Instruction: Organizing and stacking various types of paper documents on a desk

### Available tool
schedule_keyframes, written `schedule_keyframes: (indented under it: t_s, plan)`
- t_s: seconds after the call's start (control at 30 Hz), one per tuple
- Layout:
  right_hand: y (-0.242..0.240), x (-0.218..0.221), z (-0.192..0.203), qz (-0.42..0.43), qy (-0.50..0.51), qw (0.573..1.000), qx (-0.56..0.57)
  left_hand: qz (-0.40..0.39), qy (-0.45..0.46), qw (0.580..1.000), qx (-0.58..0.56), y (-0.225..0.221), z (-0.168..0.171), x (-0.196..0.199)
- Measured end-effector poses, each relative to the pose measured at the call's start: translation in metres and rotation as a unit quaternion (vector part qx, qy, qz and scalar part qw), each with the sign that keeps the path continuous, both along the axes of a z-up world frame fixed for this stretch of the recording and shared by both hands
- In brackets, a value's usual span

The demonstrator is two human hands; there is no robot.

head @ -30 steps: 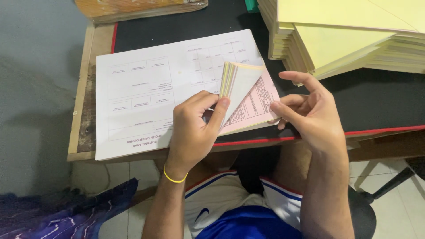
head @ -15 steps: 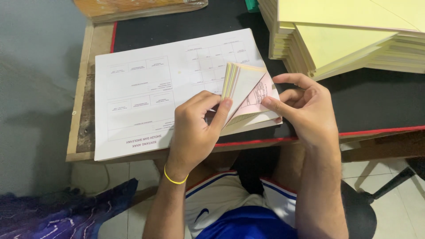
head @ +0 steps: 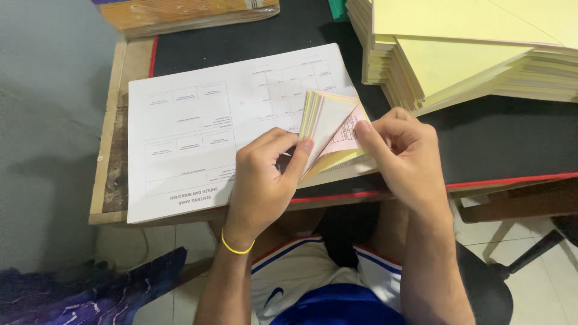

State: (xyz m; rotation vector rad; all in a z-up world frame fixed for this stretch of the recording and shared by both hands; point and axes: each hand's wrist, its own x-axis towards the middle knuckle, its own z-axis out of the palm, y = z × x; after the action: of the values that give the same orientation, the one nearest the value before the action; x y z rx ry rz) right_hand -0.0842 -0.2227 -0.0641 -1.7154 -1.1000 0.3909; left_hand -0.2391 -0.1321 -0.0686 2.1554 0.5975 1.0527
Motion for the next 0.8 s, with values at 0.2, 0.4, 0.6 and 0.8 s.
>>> schedule_keyframes:
  t_s: [0.2, 0.4, 0.6, 0.8]
  plan:
    - [-0.005, -0.01, 0.015, 0.04, 0.103, 0.994, 0.022, -0.009, -0.012, 1.0, 0.006, 0.0, 0.001, 0.001]
    - [-0.012, -0.014, 0.003, 0.069, 0.425, 0.895, 0.116, -0.022, 0.004, 0.999, -0.024, -0.002, 0.006, -0.001]
    - [-0.01, -0.005, -0.017, 0.087, 0.487, 0.855, 0.157, -0.063, 0.093, 0.993, -0.045, -0.003, 0.014, 0.0]
    - [-0.009, -0.001, -0.008, 0.119, 0.504, 0.846, 0.127, 0.013, 0.16, 0.984, -0.082, -0.008, 0.02, 0.007]
